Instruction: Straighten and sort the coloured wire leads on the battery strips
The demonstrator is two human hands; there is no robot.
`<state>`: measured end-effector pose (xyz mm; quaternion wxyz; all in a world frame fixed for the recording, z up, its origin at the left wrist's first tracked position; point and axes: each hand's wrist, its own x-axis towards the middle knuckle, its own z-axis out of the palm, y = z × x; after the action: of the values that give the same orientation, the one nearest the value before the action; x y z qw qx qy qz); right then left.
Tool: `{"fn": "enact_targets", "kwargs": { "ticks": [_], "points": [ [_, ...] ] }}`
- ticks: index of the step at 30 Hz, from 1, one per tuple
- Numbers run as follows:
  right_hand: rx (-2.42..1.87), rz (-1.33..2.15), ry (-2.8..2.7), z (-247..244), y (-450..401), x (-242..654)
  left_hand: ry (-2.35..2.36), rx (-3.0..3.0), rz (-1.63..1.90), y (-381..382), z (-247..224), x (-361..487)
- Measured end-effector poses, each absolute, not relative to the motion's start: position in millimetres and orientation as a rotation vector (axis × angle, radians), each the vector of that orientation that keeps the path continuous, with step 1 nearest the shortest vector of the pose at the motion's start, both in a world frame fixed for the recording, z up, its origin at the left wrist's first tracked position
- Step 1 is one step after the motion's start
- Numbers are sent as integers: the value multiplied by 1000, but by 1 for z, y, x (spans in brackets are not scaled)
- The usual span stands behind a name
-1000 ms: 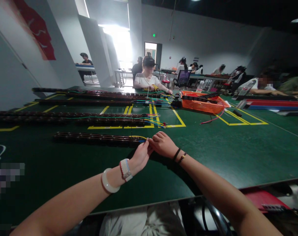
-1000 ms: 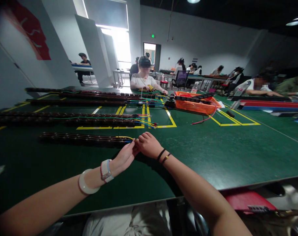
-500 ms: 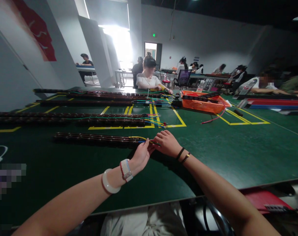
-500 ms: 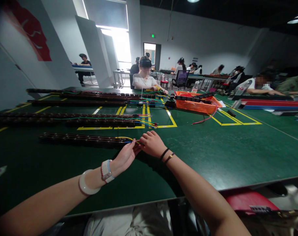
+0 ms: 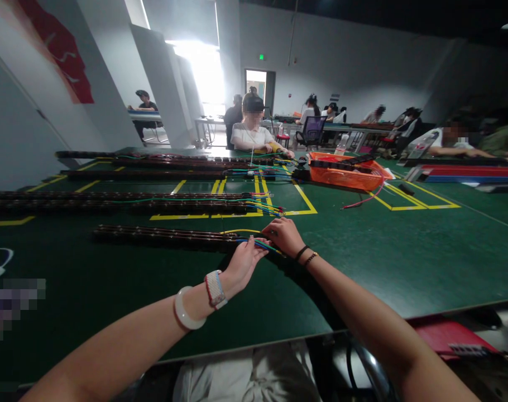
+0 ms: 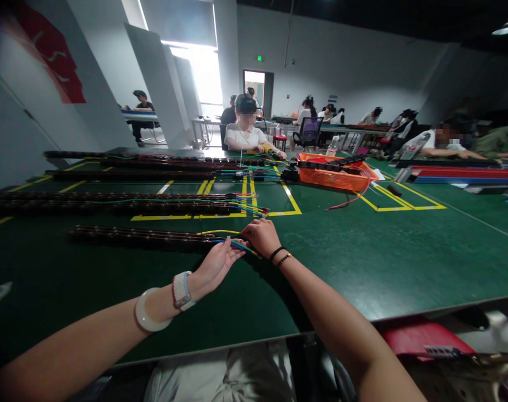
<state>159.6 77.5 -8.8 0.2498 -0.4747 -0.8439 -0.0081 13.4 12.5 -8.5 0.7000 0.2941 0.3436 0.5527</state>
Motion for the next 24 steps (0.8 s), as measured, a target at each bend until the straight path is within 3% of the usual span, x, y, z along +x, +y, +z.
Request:
{"fn": "enact_targets", "kwargs": {
  "ticks": [8, 14, 24],
  "points": [
    [-1147, -77, -2305, 8, 69, 168, 743, 603, 1205, 14, -8, 13],
    [-856, -128, -2677, 17, 59, 173, 739, 564, 1219, 17, -11, 13],
    [-1213, -318, -2534, 10, 65, 171, 850, 727, 1070, 11, 0, 9]
  ]
}}
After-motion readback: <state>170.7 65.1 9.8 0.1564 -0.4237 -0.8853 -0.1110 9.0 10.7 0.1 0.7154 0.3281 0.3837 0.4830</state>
